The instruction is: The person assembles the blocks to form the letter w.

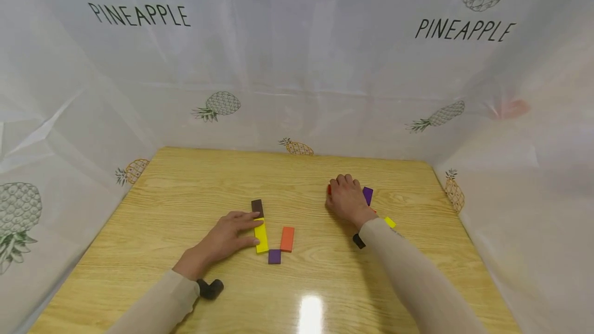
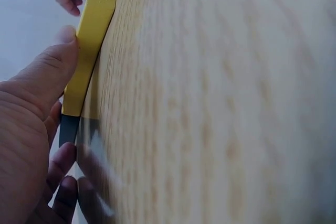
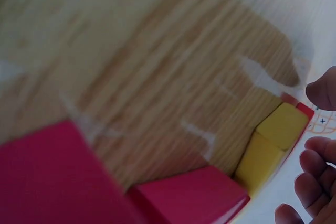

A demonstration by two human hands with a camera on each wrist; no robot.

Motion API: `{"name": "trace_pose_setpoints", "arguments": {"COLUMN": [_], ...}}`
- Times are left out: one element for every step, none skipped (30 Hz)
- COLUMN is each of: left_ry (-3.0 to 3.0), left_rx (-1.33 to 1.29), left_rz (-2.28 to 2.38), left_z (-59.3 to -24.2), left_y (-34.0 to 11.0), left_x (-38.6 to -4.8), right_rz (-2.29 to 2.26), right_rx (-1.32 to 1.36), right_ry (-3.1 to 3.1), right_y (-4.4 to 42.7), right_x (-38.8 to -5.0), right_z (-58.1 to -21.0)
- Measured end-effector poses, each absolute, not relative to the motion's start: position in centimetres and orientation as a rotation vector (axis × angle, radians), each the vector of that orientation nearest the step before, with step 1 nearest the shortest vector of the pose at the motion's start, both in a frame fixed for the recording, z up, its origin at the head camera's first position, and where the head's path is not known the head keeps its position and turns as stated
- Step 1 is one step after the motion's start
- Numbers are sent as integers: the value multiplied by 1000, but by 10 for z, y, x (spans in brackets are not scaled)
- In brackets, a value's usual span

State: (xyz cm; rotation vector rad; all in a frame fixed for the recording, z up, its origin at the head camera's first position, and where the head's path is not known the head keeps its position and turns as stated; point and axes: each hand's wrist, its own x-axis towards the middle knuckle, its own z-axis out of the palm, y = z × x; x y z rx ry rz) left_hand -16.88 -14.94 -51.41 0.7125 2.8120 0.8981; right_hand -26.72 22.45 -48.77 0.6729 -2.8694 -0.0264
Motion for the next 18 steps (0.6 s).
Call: {"name": "trace_pose_setpoints", "arguments": {"left_ry": [2812,2811,2812,2810,2810,2811,2811,2812,2812,2813,2816,2815,2817,2817,2816,2816,2816,2814], "left_rx": [710,709,709,706,704,703,701,701,701,702,704,706,707,710,713,717,720,722], "left_rz": [899,899,902,908,913,917,922,923,924,925,922,921,918,914,913,910,907,906], "left_z": [-514,-514,-514,-515,-515,-515,-515,-515,-516,-516,-516,-516,-516,-516,-516,-516,-516,-516], "left_y": [-149,-149,-149,-149,-149,-149,-149,-149,-149,-149,-149,-149,-149,-149,-150,-150,-150,-150], "left_x": [-169,-169,-169,-169,-169,-169,-169,-169,-169,-169,-169,-169,-169,-169,-169,-169,-169,-169], "right_rz": [-38,-46,-48,-50,-47,-41,-27,-21,-5,12,31,51,66,85,106,119,127,125], "right_rx": [671,671,672,675,680,685,689,696,705,713,720,726,725,714,693,661,623,580], "right_ry": [-2883,-2889,-2893,-2894,-2894,-2892,-2894,-2893,-2890,-2893,-2897,-2901,-2905,-2914,-2923,-2934,-2940,-2943], "right_y": [225,226,226,226,226,226,227,227,227,228,229,229,230,231,232,233,234,235], "right_x": [-268,-268,-269,-269,-269,-268,-268,-268,-267,-267,-266,-266,-266,-266,-266,-266,-266,-266], "right_z": [-489,-489,-490,-490,-490,-490,-491,-491,-491,-491,-491,-490,-491,-491,-491,-492,-492,-493]}}
